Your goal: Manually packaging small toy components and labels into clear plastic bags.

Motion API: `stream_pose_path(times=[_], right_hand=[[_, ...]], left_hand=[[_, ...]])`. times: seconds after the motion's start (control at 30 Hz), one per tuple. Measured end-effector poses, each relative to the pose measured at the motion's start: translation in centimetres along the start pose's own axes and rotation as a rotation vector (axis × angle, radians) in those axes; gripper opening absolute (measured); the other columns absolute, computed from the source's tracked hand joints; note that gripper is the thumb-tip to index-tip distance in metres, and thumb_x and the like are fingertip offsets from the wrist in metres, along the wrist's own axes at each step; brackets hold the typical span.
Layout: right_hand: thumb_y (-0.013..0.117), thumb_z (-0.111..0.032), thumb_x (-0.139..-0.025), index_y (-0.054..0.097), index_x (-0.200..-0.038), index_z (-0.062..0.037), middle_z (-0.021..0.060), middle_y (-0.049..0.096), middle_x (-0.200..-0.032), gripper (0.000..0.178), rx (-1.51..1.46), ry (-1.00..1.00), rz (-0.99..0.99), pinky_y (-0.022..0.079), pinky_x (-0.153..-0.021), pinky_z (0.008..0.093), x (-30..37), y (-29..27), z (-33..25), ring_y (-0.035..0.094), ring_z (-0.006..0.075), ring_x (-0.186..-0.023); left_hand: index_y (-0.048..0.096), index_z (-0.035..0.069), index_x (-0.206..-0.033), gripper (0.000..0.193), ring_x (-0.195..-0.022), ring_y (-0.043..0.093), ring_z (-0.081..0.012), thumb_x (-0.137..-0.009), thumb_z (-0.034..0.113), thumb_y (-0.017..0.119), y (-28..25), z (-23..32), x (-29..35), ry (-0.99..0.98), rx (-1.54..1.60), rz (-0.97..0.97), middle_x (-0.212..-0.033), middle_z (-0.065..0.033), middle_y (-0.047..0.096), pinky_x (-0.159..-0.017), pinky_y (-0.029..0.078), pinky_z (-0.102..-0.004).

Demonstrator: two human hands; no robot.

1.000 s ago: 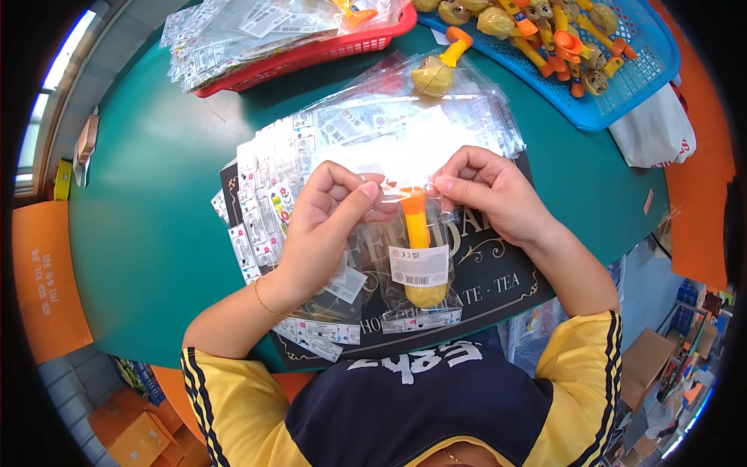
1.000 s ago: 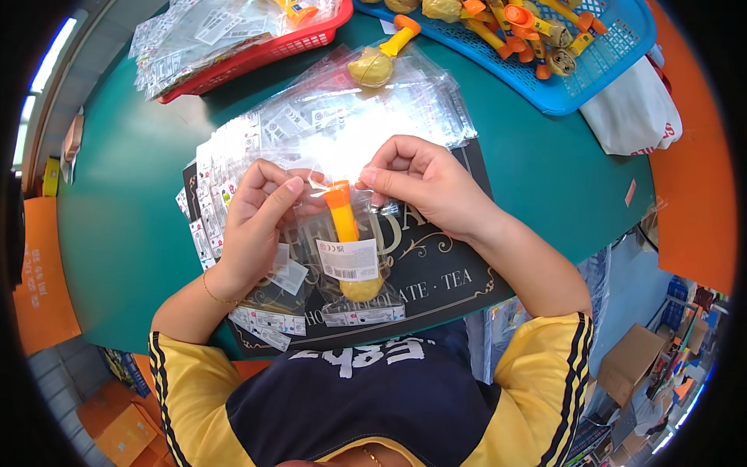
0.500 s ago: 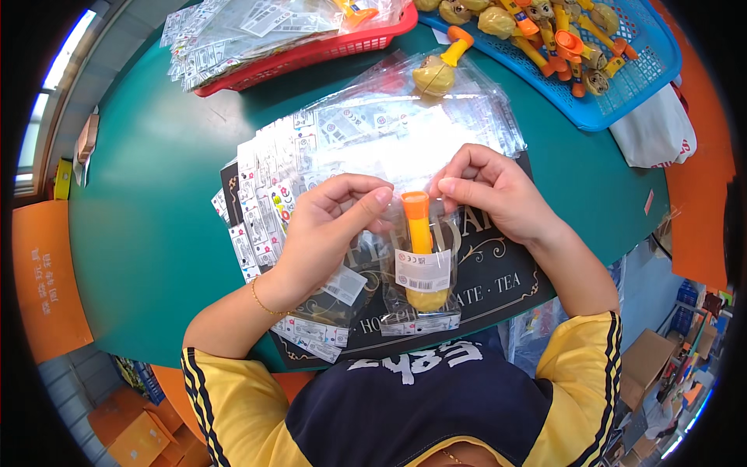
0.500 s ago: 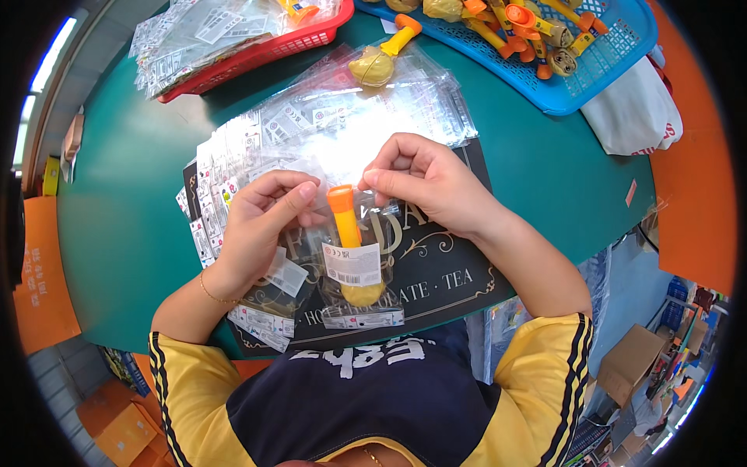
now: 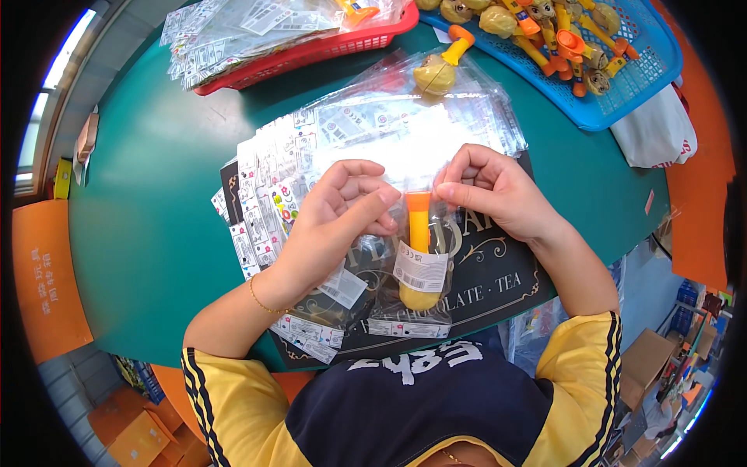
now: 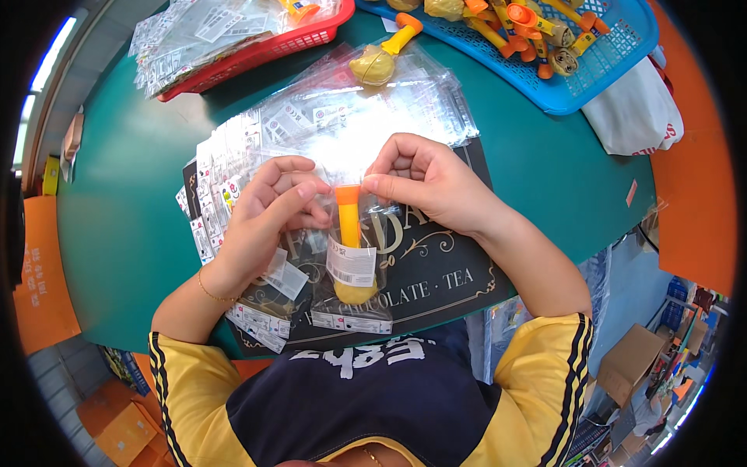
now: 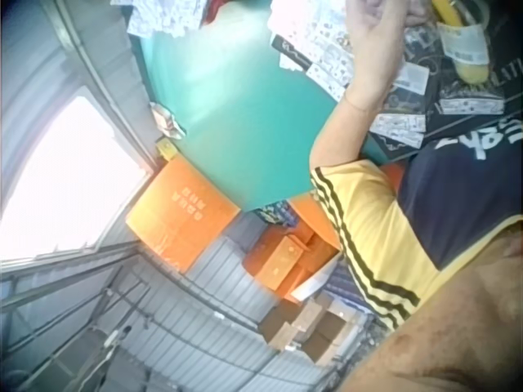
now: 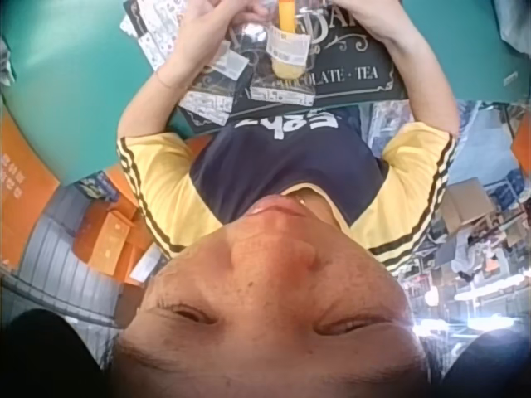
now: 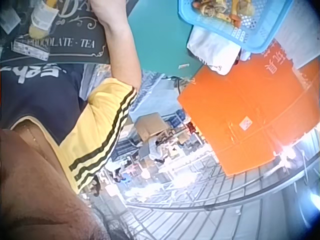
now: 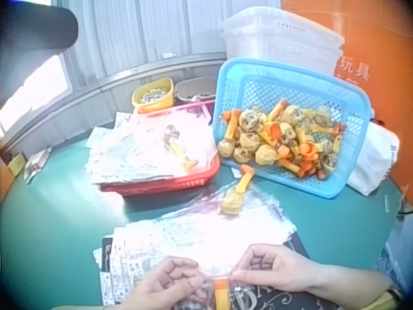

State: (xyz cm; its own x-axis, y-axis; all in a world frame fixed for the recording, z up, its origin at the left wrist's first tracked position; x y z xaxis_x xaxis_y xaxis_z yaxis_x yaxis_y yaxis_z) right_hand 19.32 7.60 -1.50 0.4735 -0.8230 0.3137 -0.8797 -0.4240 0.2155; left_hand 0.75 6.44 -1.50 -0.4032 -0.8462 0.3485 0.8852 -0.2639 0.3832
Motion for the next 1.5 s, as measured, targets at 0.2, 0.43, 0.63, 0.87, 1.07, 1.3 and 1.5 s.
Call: stream_pose_path(times=[0.2, 0.43, 0.63, 0.87, 1.07, 1.3, 1.5], right_hand=[[0.062, -0.009, -0.085, 0.052, -0.085, -0.0045, 0.0064, 0.061, -0.092, 0.011, 0.019, -0.007, -0.010, 0.045, -0.076, 0.0231, 0.0, 0.2, -0.2, 0.056, 0.0089, -0.083], [0.061, -0.006, -0.085, 0.052, -0.085, -0.0042, 0.0080, 0.061, -0.092, 0.009, -0.039, -0.095, -0.127, 0.045, -0.075, 0.0236, 0.5, 1.5, -0.6, 0.056, 0.0104, -0.084], [0.060, -0.005, -0.085, 0.051, -0.084, -0.0043, 0.0095, 0.062, -0.093, 0.009, -0.005, -0.132, -0.151, 0.045, -0.075, 0.0246, 0.4, 1.3, -0.5, 0.056, 0.0109, -0.084], [0.061, -0.005, -0.085, 0.051, -0.084, -0.0045, 0.0091, 0.062, -0.094, 0.009, 0.010, -0.111, -0.111, 0.045, -0.078, 0.0248, 0.2, 0.8, -0.6, 0.057, 0.0112, -0.087], [0.061, -0.005, -0.085, 0.052, -0.084, -0.0044, 0.0089, 0.061, -0.094, 0.009, 0.002, -0.101, -0.126, 0.045, -0.079, 0.0249, 0.1, 0.9, -0.5, 0.057, 0.0113, -0.088], [0.061, -0.005, -0.085, 0.052, -0.084, -0.0045, 0.0087, 0.061, -0.094, 0.009, 0.008, -0.094, -0.135, 0.045, -0.079, 0.0253, 0.1, 1.2, -0.4, 0.057, 0.0115, -0.088], [0.061, -0.006, -0.085, 0.051, -0.082, -0.0050, 0.0086, 0.061, -0.091, 0.010, -0.023, -0.037, -0.050, 0.045, -0.077, 0.0239, 0.0, 0.3, -0.3, 0.056, 0.0110, -0.085]], left_hand=[[0.049, -0.001, -0.120, 0.036, -0.065, 0.055, -0.0070, -0.090, 0.017, 0.055, -0.1, -0.1, -0.1, -0.081, -0.039, 0.002, -0.083, -0.0039, 0.054, -0.069, 0.053, -0.0256], [0.056, -0.001, -0.114, 0.031, -0.059, 0.052, -0.0051, -0.090, 0.019, 0.057, 0.0, -0.2, -0.1, -0.104, -0.102, 0.022, -0.074, -0.0005, 0.054, -0.058, 0.051, -0.0227], [0.057, -0.002, -0.111, 0.028, -0.062, 0.056, -0.0077, -0.090, 0.017, 0.057, -0.2, -0.3, 0.1, -0.066, -0.109, 0.020, -0.080, -0.0040, 0.060, -0.057, 0.052, -0.0221], [0.056, -0.001, -0.107, 0.026, -0.069, 0.059, -0.0100, -0.088, 0.016, 0.059, -0.3, 0.1, 0.0, 0.003, -0.010, 0.103, -0.085, -0.0058, 0.060, -0.060, 0.054, -0.0237], [0.057, -0.001, -0.106, 0.024, -0.067, 0.056, -0.0072, -0.087, 0.015, 0.060, -0.1, 0.1, 0.2, -0.048, -0.074, 0.028, -0.082, -0.0033, 0.059, -0.059, 0.052, -0.0205], [0.058, 0.001, -0.104, 0.022, -0.064, 0.054, -0.0053, -0.086, 0.013, 0.061, -0.5, -0.3, 0.1, -0.090, -0.123, 0.015, -0.079, -0.0015, 0.058, -0.058, 0.051, -0.0200], [0.054, 0.001, -0.099, 0.015, -0.069, 0.058, -0.0086, -0.089, 0.012, 0.057, -0.8, -0.4, -0.1, -0.028, -0.008, 0.065, -0.086, -0.0054, 0.059, -0.062, 0.053, -0.0227]])
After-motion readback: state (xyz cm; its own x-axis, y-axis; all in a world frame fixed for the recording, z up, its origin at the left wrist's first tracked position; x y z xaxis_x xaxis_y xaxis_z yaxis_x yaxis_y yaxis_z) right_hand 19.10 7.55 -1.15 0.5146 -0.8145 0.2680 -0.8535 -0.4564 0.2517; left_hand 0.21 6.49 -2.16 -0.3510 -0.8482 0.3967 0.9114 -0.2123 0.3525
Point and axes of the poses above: each hand's wrist, its own x-axis away from the middle knuckle, its own y-axis out of the palm, z = x × y, the point moved 5 cm from there along -x, towards the middle knuckle
